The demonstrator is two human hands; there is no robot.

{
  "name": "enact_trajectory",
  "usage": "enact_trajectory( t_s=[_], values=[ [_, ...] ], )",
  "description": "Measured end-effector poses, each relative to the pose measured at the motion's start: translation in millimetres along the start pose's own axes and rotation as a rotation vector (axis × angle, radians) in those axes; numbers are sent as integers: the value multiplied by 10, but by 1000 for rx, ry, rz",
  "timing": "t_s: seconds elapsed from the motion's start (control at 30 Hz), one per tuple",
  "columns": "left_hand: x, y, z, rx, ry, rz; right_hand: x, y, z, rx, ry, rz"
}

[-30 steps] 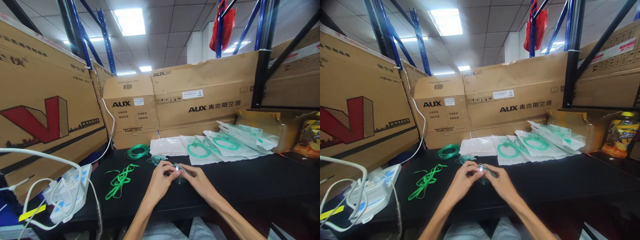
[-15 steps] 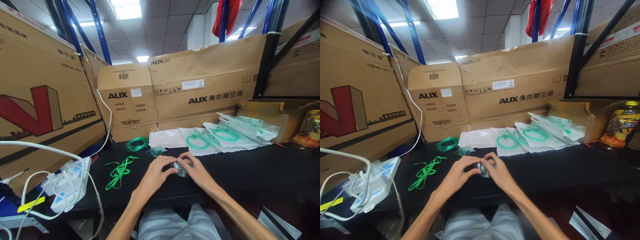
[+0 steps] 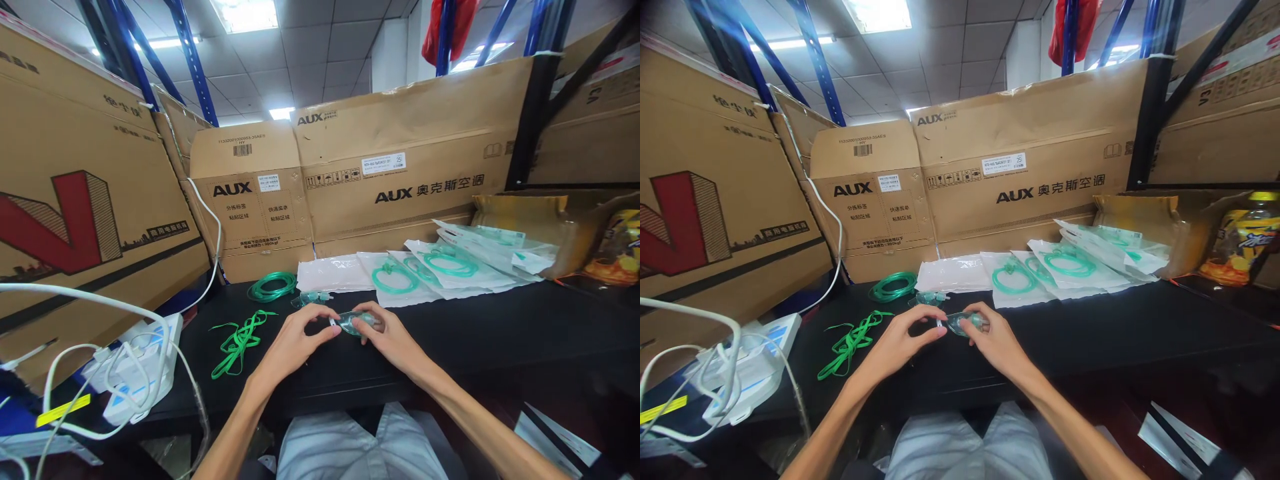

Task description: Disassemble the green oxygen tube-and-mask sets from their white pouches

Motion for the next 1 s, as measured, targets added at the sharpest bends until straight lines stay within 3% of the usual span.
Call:
enact_trajectory(
  t_s=[0.27,0.53,0.63,0.77,0.9,1.0],
  values=[
    [-269,92,346,-15,88,-173,-48,32,5,58,-49,-23],
    [-405,163,457,-20,131,-220,14,49,-19,22,42,-39],
    [-383,300,321,71,110,-254,20,127,-215,10,122,32],
    [-394,472,-102,250,46,-329,24,81,-642,-77,217,180],
    [-535,437,-483,246,23,-358,81,-102,-959,-153,285,289],
    [-618,367,-564,214,11,-359,164,-212,-1017,-202,306,328]
  ],
)
Point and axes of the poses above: each hand's wrist, its own z-axis away from the middle knuckle, its own y-axis out of the back of the hand, x = y × z, the point moved 7 cm from there along -z, towards the middle knuckle, and after that the axes turned 12 degrees about y, right-handed, at the moved point
